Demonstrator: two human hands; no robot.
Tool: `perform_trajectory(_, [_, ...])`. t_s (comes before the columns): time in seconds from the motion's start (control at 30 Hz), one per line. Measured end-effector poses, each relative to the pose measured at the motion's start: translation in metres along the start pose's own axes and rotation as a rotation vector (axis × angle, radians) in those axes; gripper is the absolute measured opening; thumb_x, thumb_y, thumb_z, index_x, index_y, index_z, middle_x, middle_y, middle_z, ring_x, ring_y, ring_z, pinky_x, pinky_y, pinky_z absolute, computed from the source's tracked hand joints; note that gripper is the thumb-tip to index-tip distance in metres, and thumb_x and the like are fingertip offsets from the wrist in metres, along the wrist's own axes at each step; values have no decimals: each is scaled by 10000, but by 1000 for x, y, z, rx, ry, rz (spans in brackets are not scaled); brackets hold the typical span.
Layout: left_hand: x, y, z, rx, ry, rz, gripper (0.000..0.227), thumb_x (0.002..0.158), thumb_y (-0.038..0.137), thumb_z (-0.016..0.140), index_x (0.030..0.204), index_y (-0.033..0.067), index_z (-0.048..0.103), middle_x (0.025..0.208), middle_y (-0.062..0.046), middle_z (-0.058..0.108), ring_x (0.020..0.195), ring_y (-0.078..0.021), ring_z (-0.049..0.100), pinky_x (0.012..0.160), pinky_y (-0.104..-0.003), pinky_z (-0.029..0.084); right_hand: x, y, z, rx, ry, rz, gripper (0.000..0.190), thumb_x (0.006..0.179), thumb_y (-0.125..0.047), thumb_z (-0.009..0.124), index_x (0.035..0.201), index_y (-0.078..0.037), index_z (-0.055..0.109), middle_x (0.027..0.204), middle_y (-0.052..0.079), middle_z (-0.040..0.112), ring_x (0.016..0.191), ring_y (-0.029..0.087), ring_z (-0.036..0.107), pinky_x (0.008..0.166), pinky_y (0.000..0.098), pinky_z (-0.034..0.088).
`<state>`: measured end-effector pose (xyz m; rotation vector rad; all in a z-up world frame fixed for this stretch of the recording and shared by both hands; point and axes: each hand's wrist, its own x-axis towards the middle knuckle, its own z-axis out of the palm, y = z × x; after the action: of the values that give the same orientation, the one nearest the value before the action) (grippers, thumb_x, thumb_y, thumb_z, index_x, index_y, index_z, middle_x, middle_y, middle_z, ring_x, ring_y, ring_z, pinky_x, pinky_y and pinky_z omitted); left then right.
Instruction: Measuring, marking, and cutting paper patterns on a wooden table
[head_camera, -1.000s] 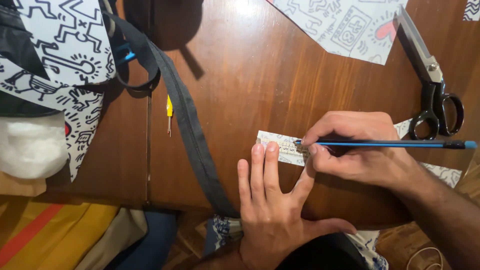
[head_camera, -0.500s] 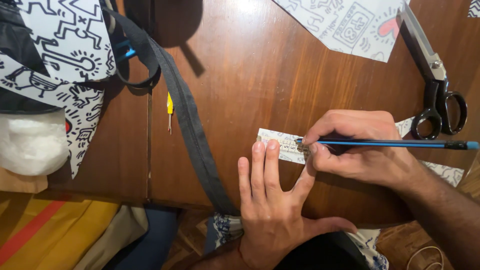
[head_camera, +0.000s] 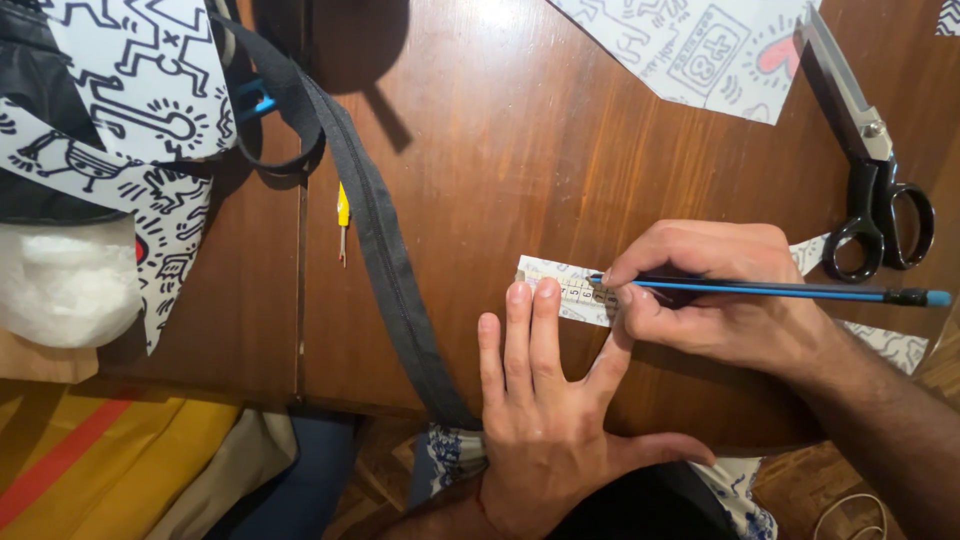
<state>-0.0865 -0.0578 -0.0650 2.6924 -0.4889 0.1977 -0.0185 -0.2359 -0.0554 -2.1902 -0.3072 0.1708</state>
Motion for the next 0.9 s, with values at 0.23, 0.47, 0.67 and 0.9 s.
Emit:
perform_trajectory(0.23, [-1, -1, 1, 13, -13, 5, 1001, 752, 937, 218, 1433, 315, 608, 1474, -262, 519, 1405, -403, 529, 1168, -566, 435, 0, 1, 0, -27, 3, -14, 65, 855, -72, 691, 829, -128, 714, 755, -42, 719, 592, 56, 619, 584, 190, 480])
perform_trajectory(0.47, [-2, 0, 1, 31, -14, 4, 1010, 750, 943, 208, 1452, 321, 584, 1476, -262, 520, 1410, -397, 531, 1171, -571, 441, 1, 0, -1, -39, -15, -23, 57, 863, -78, 688, 846, -124, 719, 755, -39, 722, 586, 59, 621, 561, 191, 477])
perform_trajectory(0.67, [-1, 0, 1, 30, -9, 8, 1006, 750, 942, 212, 1440, 320, 599, 1465, -262, 534, 1399, -398, 542, 1164, -569, 444, 2, -2, -1, -18, 4, -40, 70, 860, -53, 683, 837, -112, 712, 748, -32, 715, 583, 61, 613, 561, 192, 474])
perform_trajectory(0.9, [-2, -1, 1, 17, -12, 6, 989, 771, 929, 214, 1447, 314, 592, 1482, -258, 515, 1406, -406, 543, 1162, -572, 453, 0, 2, 0, -34, -3, -19, 27, 866, -97, 703, 857, -113, 722, 784, -23, 734, 615, 70, 649, 597, 198, 502])
